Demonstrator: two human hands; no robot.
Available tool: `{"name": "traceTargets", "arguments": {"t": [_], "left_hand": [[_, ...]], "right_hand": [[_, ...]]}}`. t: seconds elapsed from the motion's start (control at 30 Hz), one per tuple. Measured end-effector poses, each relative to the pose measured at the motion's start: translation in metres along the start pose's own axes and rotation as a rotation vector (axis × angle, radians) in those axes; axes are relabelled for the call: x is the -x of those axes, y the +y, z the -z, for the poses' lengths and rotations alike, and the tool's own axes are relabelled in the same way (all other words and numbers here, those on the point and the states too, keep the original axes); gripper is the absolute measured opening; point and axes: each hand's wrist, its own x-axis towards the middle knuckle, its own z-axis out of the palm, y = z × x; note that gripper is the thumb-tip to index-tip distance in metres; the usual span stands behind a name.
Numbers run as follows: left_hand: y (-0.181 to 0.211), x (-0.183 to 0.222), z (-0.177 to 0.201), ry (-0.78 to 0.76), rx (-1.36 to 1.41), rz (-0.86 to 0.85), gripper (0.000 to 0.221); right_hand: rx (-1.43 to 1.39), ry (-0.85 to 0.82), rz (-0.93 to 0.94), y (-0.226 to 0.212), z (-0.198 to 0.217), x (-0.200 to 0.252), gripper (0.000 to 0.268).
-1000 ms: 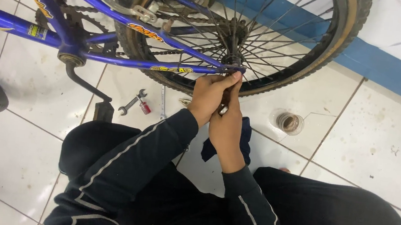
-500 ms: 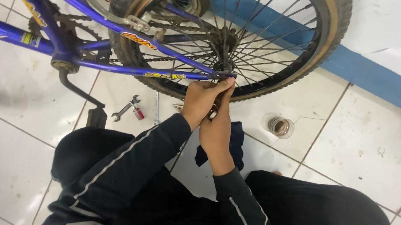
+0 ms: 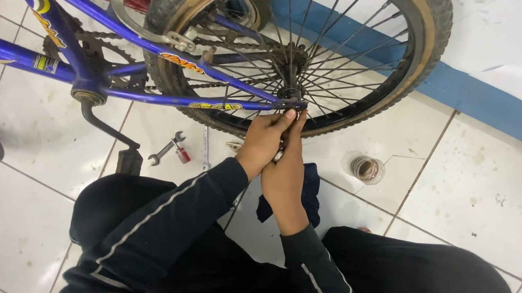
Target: Adjusting the rear wheel hub and axle components of a bicycle using hand tools
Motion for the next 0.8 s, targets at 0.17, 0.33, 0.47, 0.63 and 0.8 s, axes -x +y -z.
{"name": "traceTargets", "arguments": {"t": [0.17,0.33,0.47,0.63,0.8], "left_hand": [[0.017,0.011,0.000,-0.021,-0.093,-0.025,0.058],[0.059,0.029,0.005,-0.030,-0.324,-0.004,0.061],[0.074,0.033,0.007,-0.088,-0.561,0.007,0.072],[0.063,0.022,0.006,-0.093,-0.582,-0.010,0.068],[0.029,0.007,-0.007,-0.055,-0.215,-0.005,0.062]], "right_hand": [[-0.076,-0.004,0.013,0.008,-0.002,-0.002,0.085],[-0.082,-0.038,-0.020,0.036,-0.004,-0.012,0.089],[-0.073,-0.028,-0.060,0.020,0.009,-0.011,0.085],[-0.007,-0.037,-0.087,0.026,0.015,-0.017,0.077],[-0.055,-0.060,-0.133,0.019,0.018,-0.014,0.080]]}}
